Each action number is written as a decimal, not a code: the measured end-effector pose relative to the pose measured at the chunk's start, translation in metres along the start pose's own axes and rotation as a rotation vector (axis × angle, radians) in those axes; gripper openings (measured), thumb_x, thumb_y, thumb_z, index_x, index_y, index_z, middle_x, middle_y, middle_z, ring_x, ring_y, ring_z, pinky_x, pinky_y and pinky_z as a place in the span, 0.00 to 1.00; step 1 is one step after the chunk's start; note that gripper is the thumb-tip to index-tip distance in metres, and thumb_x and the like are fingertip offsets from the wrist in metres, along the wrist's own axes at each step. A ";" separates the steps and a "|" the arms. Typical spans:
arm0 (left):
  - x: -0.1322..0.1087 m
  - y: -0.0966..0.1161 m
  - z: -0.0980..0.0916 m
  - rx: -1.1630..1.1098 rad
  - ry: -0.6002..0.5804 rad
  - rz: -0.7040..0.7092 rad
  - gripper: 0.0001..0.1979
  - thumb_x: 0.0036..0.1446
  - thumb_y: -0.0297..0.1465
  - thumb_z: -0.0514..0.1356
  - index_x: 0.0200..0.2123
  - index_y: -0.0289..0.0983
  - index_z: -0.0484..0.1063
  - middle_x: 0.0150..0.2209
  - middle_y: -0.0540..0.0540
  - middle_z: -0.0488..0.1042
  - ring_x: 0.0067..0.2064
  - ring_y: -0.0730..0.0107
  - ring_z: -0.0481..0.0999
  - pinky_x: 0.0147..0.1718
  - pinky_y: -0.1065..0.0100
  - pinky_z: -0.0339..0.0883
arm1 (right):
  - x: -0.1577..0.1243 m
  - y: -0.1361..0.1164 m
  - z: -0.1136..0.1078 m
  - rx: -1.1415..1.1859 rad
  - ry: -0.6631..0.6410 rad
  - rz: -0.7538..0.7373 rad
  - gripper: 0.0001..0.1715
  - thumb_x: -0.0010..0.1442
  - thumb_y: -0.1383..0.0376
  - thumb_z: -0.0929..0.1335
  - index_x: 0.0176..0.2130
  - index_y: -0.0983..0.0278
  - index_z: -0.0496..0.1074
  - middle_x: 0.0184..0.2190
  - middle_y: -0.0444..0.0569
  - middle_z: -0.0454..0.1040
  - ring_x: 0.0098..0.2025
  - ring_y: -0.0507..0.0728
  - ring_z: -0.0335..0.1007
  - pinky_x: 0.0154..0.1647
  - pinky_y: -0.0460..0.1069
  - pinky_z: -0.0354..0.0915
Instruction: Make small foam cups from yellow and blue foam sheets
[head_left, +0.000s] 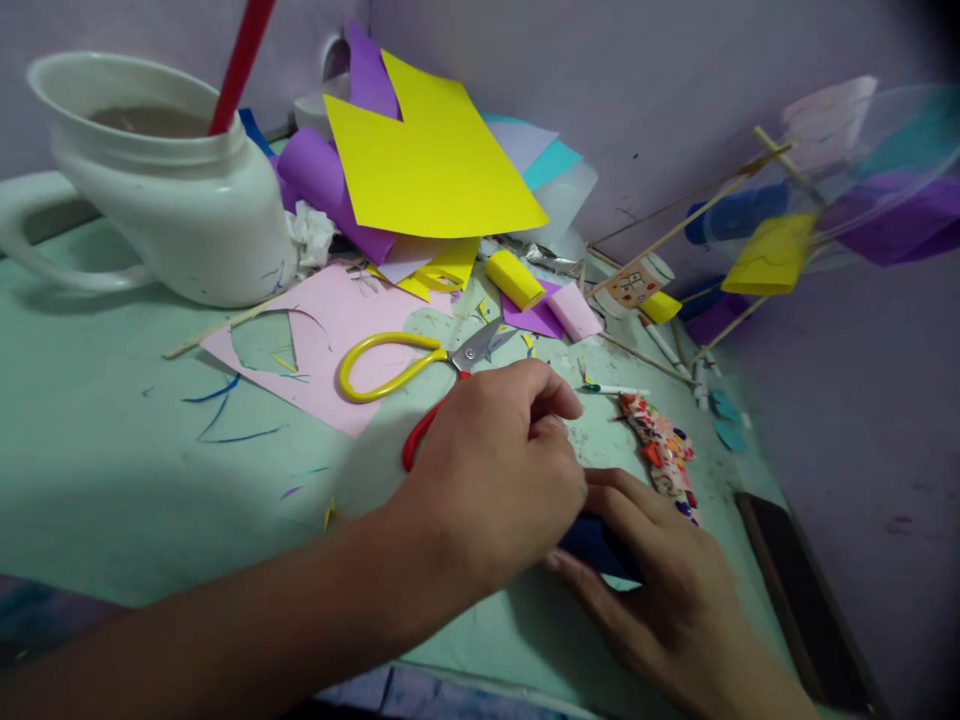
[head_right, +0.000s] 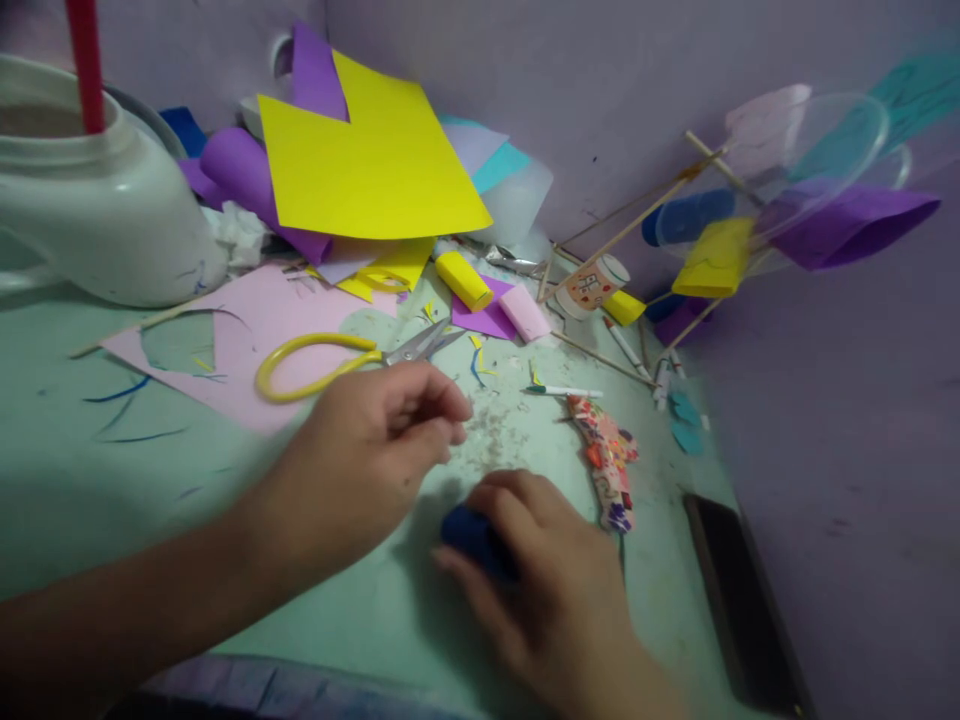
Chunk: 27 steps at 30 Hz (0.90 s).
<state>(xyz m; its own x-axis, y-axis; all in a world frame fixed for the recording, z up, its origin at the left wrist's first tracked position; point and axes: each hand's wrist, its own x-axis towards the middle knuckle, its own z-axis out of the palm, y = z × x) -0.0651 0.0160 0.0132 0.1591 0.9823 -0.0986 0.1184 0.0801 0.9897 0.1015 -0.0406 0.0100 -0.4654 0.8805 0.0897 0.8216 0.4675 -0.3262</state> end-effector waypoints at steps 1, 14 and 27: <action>0.000 0.000 0.000 -0.007 0.000 -0.005 0.05 0.48 0.24 0.55 0.26 0.40 0.68 0.25 0.53 0.72 0.29 0.71 0.71 0.27 0.67 0.62 | 0.001 0.000 0.001 -0.017 0.005 -0.011 0.08 0.56 0.64 0.67 0.39 0.61 0.65 0.35 0.49 0.71 0.33 0.54 0.70 0.28 0.46 0.66; 0.001 0.003 0.001 -0.003 0.004 -0.018 0.07 0.48 0.23 0.54 0.25 0.40 0.67 0.25 0.53 0.71 0.31 0.69 0.69 0.30 0.65 0.61 | 0.006 -0.004 0.003 -0.296 0.038 -0.106 0.05 0.61 0.62 0.61 0.35 0.60 0.63 0.29 0.49 0.73 0.23 0.54 0.72 0.17 0.44 0.63; 0.005 0.000 -0.002 -0.163 0.010 -0.020 0.04 0.49 0.25 0.55 0.27 0.40 0.67 0.24 0.53 0.70 0.28 0.72 0.69 0.27 0.68 0.62 | -0.002 0.005 -0.005 0.039 0.184 0.050 0.11 0.55 0.64 0.69 0.40 0.61 0.67 0.31 0.46 0.73 0.29 0.53 0.72 0.27 0.46 0.67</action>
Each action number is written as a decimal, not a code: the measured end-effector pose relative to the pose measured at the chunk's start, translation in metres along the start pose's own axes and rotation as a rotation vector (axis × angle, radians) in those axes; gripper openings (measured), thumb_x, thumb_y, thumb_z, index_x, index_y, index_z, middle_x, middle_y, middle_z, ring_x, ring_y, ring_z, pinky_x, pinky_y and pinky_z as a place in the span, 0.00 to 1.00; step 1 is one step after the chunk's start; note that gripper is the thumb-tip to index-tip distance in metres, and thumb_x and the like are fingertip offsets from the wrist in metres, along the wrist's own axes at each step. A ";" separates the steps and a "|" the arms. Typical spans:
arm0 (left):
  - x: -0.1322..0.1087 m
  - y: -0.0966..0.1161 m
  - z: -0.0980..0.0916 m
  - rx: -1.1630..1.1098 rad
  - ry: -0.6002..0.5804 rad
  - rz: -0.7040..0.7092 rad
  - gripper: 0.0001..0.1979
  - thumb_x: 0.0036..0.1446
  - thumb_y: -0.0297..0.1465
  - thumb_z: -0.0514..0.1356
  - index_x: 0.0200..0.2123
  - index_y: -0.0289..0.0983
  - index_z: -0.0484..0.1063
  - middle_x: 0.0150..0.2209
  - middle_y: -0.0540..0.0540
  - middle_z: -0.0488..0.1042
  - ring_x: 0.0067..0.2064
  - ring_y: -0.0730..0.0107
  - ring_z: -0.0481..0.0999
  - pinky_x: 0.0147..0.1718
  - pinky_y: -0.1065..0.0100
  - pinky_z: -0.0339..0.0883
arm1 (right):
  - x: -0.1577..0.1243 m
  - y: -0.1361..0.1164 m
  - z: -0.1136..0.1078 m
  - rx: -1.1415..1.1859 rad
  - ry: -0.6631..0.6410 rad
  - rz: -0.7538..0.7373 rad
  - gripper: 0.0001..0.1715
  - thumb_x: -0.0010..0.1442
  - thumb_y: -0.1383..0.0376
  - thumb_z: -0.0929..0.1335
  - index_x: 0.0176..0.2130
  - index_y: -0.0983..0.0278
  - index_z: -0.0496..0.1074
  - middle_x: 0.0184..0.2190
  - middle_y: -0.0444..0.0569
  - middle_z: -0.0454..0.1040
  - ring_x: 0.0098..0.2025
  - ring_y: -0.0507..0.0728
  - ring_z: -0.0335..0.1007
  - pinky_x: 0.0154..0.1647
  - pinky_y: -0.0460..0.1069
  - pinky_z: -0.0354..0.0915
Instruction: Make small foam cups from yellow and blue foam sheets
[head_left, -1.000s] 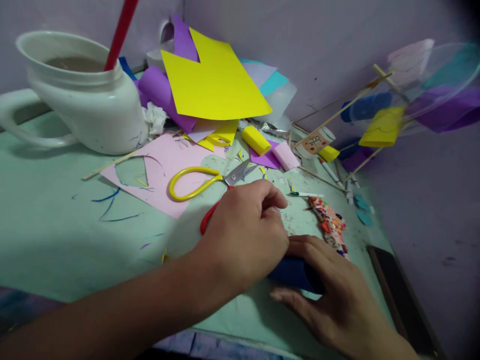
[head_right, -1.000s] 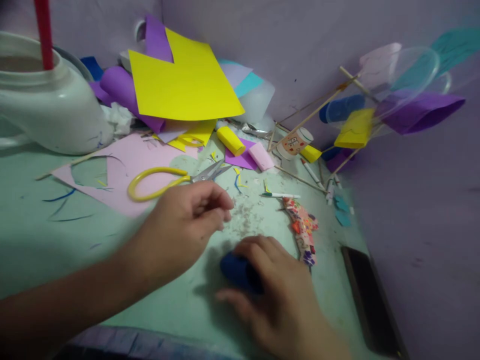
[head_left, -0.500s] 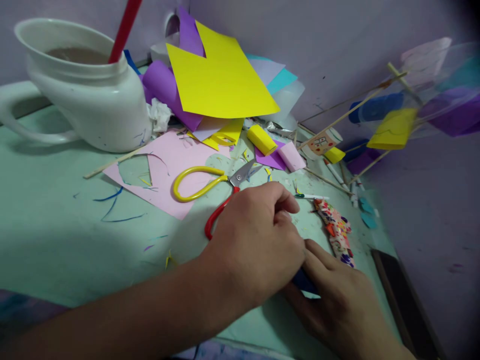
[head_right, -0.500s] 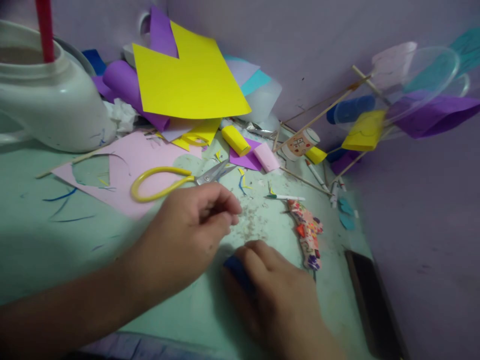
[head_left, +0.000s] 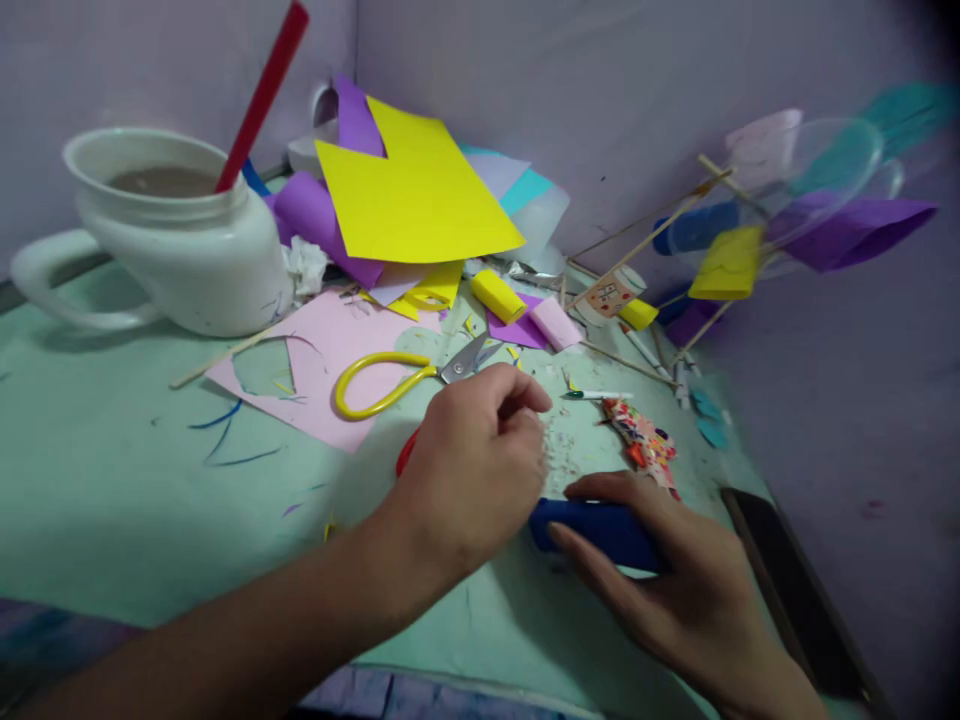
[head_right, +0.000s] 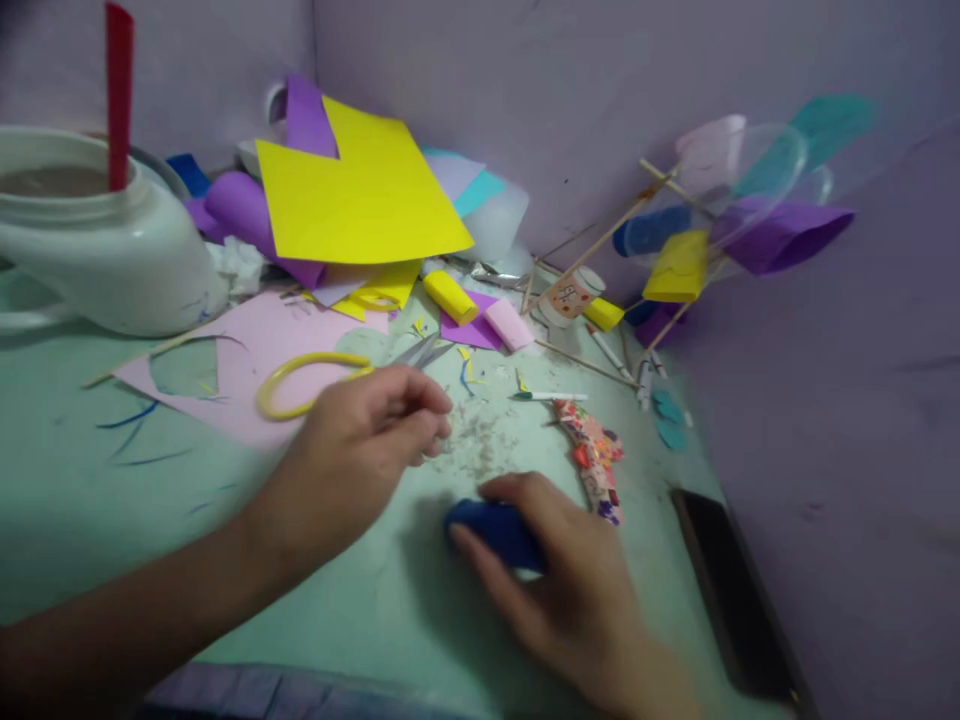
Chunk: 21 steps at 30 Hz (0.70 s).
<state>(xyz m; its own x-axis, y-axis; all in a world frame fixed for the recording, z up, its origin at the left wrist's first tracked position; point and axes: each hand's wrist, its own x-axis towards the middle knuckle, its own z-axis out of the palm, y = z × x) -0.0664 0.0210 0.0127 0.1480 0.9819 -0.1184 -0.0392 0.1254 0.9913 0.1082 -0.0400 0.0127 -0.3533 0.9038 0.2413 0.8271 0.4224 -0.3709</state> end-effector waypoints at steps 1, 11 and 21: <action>0.001 0.001 0.000 -0.072 -0.006 -0.032 0.02 0.50 0.27 0.56 0.28 0.39 0.67 0.24 0.53 0.70 0.28 0.72 0.69 0.28 0.68 0.62 | -0.003 0.003 -0.003 0.064 0.114 0.010 0.14 0.54 0.64 0.70 0.41 0.61 0.67 0.33 0.47 0.74 0.33 0.54 0.72 0.32 0.46 0.68; 0.000 -0.020 0.026 -0.763 -0.387 -0.450 0.22 0.62 0.42 0.44 0.51 0.32 0.62 0.51 0.36 0.68 0.54 0.63 0.66 0.53 0.63 0.56 | -0.007 -0.006 0.013 0.437 0.292 -0.266 0.22 0.51 0.67 0.72 0.46 0.63 0.65 0.41 0.52 0.71 0.43 0.58 0.70 0.41 0.51 0.69; -0.002 -0.016 0.028 -0.847 -0.377 -0.527 0.25 0.62 0.44 0.40 0.47 0.31 0.65 0.43 0.38 0.74 0.46 0.64 0.73 0.53 0.62 0.57 | 0.006 -0.017 0.014 0.361 0.237 -0.303 0.16 0.52 0.69 0.69 0.42 0.62 0.65 0.40 0.51 0.73 0.42 0.56 0.71 0.38 0.50 0.69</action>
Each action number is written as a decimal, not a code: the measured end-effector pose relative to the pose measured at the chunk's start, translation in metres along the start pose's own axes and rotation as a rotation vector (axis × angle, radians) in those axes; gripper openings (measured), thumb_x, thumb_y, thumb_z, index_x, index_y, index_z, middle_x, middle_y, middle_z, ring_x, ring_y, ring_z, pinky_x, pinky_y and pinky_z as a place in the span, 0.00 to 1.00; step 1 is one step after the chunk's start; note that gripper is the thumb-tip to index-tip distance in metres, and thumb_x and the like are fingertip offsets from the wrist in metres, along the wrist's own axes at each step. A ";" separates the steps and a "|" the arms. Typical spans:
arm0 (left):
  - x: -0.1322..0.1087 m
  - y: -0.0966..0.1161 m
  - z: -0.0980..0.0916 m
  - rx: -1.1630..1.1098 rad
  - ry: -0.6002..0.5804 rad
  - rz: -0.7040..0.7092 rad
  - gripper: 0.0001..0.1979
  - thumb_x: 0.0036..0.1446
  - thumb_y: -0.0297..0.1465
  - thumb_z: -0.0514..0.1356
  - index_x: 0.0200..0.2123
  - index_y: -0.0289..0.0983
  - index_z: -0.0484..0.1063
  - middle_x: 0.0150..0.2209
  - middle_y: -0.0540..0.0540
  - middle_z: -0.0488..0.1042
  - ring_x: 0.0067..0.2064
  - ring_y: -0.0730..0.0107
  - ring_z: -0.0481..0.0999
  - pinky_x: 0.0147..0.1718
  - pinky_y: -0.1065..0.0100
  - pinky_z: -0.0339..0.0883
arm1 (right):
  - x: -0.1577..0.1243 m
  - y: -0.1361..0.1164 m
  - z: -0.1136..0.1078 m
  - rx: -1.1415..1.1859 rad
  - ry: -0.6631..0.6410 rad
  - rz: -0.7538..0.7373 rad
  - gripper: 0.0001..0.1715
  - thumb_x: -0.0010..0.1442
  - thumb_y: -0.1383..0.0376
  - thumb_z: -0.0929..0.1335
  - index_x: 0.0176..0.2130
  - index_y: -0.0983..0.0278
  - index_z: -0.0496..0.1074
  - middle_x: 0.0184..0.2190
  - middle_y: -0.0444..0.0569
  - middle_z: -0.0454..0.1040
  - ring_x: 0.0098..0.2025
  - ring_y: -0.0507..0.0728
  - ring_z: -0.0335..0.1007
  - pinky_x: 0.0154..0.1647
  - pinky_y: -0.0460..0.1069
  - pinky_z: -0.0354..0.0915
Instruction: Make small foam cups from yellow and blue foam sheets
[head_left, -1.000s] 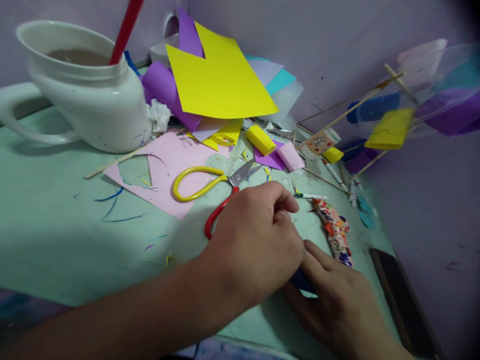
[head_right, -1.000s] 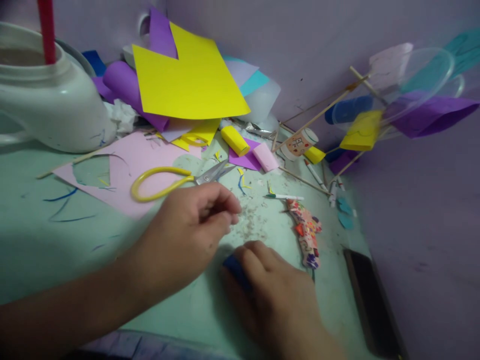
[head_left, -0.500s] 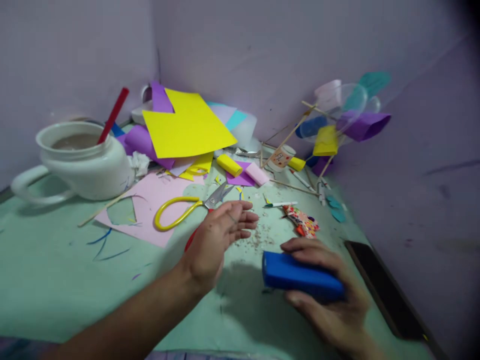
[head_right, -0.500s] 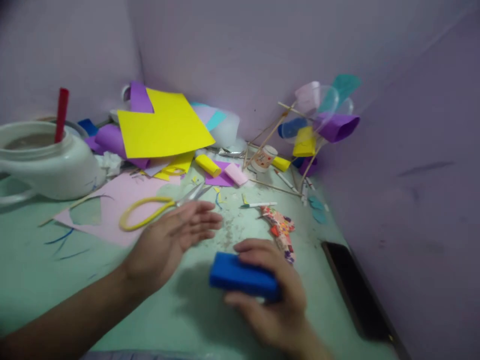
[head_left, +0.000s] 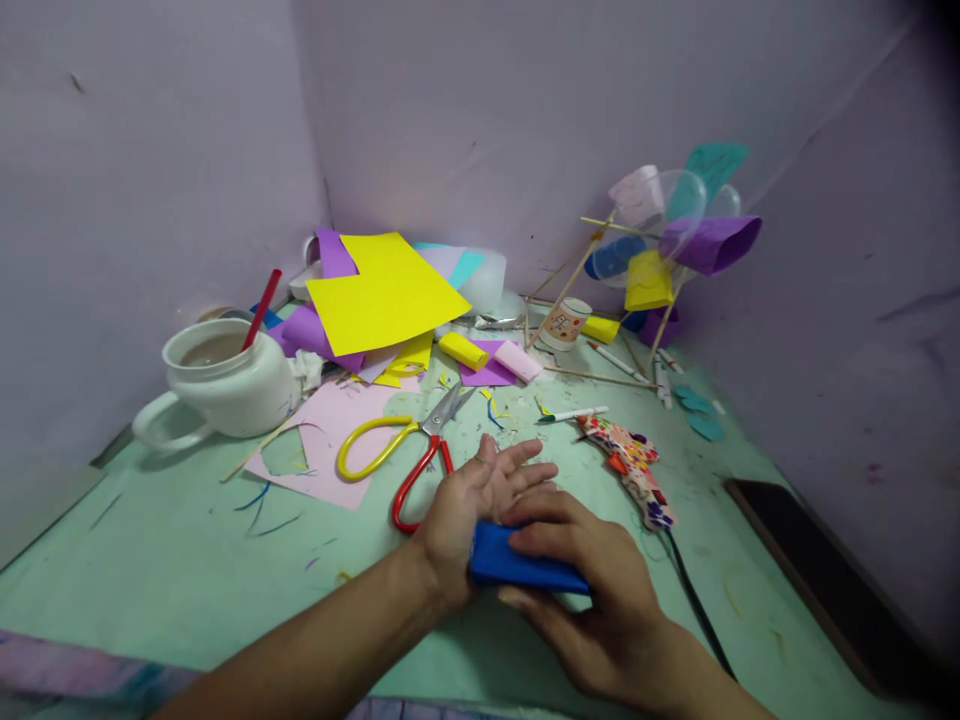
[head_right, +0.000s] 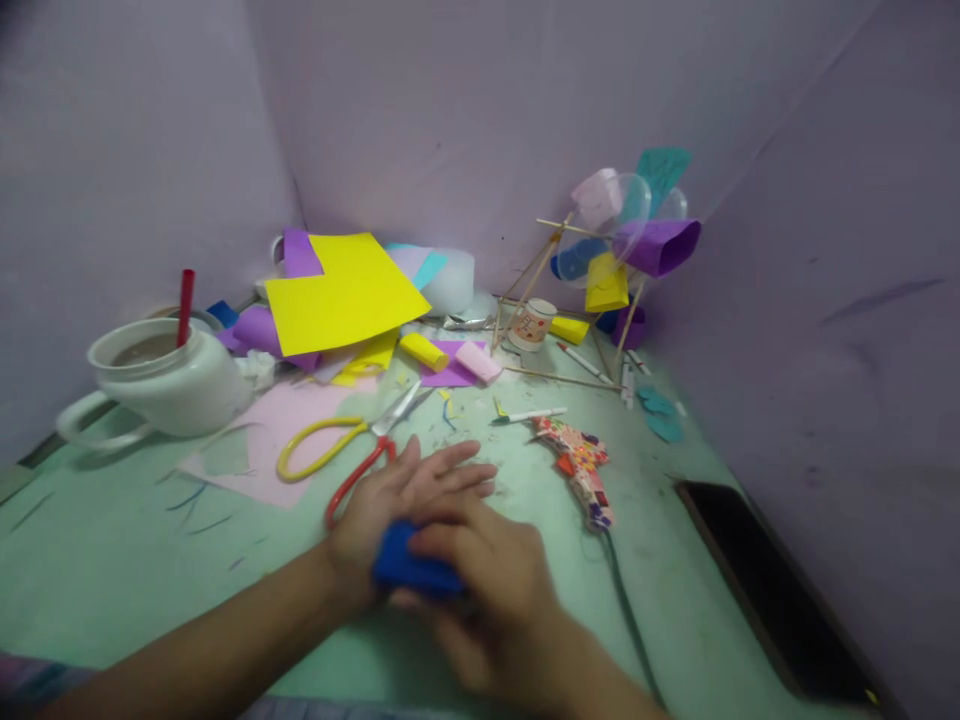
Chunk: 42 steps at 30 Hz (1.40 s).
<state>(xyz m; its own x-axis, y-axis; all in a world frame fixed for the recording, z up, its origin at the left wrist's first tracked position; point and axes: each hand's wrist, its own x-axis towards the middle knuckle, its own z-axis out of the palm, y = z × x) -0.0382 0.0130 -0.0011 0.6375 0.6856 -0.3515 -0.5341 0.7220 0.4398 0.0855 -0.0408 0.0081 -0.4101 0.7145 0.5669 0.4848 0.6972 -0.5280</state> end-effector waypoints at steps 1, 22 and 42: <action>0.000 0.000 0.000 0.001 0.000 -0.002 0.26 0.63 0.44 0.40 0.48 0.31 0.65 0.42 0.38 0.74 0.46 0.64 0.73 0.53 0.62 0.57 | 0.001 0.000 0.000 -0.006 0.002 -0.008 0.16 0.52 0.69 0.69 0.42 0.62 0.65 0.39 0.51 0.73 0.41 0.56 0.71 0.38 0.50 0.70; -0.001 0.025 -0.002 0.160 0.184 0.229 0.25 0.60 0.46 0.43 0.47 0.34 0.65 0.43 0.38 0.71 0.41 0.64 0.72 0.36 0.66 0.65 | 0.016 0.017 -0.004 0.719 0.380 0.909 0.18 0.48 0.56 0.72 0.36 0.63 0.69 0.30 0.46 0.73 0.30 0.55 0.73 0.23 0.47 0.72; 0.009 0.008 0.004 0.299 0.289 0.386 0.18 0.61 0.41 0.47 0.40 0.34 0.68 0.35 0.42 0.74 0.37 0.66 0.75 0.42 0.65 0.67 | 0.009 0.012 0.023 0.930 0.250 0.883 0.24 0.51 0.49 0.69 0.38 0.64 0.64 0.25 0.41 0.70 0.19 0.50 0.68 0.17 0.46 0.69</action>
<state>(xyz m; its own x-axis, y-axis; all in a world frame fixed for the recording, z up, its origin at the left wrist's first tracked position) -0.0348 0.0248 0.0030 0.2265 0.9226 -0.3123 -0.4907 0.3851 0.7816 0.0704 -0.0249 -0.0077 -0.0276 0.9889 -0.1457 -0.2386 -0.1481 -0.9597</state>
